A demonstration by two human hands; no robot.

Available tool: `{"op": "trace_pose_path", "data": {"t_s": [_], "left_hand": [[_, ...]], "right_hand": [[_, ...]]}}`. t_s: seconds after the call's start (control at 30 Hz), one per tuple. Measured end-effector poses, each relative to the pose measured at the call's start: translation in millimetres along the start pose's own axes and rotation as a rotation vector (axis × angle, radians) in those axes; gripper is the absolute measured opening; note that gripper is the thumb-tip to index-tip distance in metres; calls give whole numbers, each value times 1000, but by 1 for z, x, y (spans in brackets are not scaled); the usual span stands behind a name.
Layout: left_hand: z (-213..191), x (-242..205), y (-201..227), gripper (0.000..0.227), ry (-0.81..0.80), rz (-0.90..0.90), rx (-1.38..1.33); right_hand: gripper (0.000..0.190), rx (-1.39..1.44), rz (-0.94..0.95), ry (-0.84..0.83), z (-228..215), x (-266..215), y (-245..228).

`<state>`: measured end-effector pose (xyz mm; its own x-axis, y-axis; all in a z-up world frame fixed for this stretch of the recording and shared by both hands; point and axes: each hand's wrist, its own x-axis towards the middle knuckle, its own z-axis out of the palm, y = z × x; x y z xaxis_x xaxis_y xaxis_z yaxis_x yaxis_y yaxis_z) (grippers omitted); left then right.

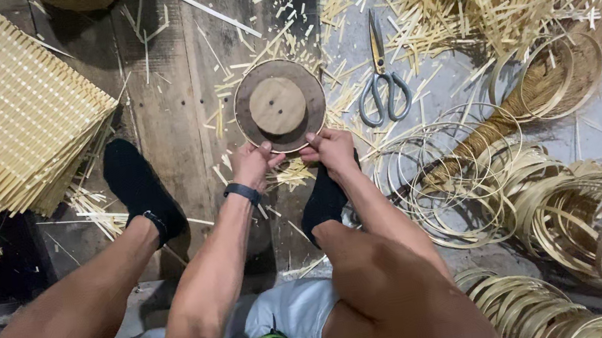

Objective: The person weaves and assembles bamboo baskets by hand, using a pair of shears to trim excess bamboo strips and securing circular frames to woven bamboo mats.

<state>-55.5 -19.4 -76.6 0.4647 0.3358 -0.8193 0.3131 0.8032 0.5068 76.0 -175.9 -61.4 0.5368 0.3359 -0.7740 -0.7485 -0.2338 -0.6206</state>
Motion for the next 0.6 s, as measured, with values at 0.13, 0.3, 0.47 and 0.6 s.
{"op": "trace_pose_path", "data": {"t_s": [0.13, 0.3, 0.47, 0.6], "left_hand": [[-5, 5, 31, 20, 61, 26, 134], [1, -50, 130, 29, 21, 363, 1099], [56, -77, 122, 49, -56, 1019, 970], [70, -83, 92, 61, -137, 786, 634]], "right_hand": [[21, 10, 56, -133, -3, -5, -9], [73, -388, -490, -24, 1, -31, -64], [107, -328, -294, -162, 29, -48, -105], [102, -393, -338, -24, 26, -45, -103]]}}
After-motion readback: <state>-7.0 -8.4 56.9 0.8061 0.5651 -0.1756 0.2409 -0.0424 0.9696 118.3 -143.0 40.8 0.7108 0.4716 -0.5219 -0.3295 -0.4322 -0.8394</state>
